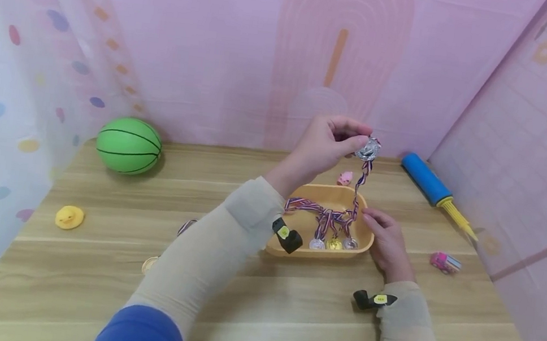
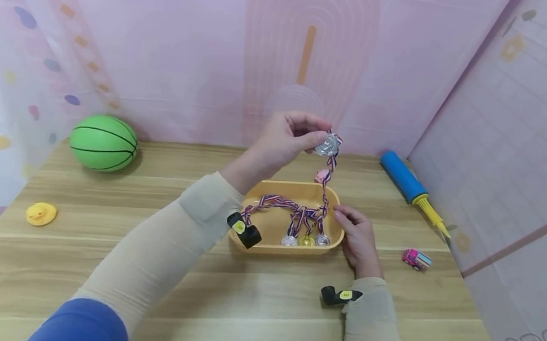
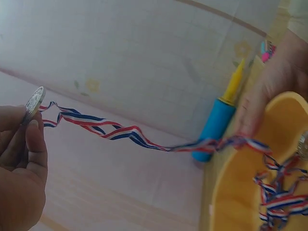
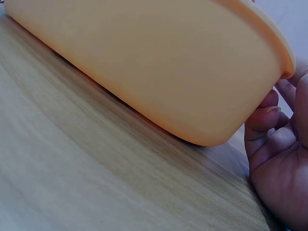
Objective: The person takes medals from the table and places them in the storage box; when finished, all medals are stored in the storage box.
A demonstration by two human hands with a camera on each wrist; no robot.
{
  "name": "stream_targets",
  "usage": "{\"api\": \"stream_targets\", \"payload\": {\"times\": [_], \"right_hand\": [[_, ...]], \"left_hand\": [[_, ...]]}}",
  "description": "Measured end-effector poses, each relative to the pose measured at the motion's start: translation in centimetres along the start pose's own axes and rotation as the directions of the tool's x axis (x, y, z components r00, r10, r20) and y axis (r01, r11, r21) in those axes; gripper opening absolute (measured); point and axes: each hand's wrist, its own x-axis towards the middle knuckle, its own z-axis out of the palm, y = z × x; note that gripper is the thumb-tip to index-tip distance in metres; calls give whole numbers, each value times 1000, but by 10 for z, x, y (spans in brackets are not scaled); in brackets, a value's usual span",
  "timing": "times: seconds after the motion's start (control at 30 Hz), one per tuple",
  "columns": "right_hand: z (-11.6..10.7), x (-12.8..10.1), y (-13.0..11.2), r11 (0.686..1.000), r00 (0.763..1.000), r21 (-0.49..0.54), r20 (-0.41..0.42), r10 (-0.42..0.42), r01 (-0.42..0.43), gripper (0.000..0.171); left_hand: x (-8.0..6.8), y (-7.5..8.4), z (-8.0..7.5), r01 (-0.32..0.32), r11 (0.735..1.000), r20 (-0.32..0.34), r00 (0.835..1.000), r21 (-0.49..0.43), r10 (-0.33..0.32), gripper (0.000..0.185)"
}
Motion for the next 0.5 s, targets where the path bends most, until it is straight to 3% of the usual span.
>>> {"api": "stream_targets", "payload": {"times": [0.27,0.5], "right_hand": [[3,1,1,1000,1000,22,-3,5,-5,9],[0,2,0,999,1000,31,-3,-9,9,14]], "left_hand": [[-19,-41,-28,141,985,-70,988,101,-135,16],[-38,-61,-53,152,946,-82,988,287,-133,13]]}}
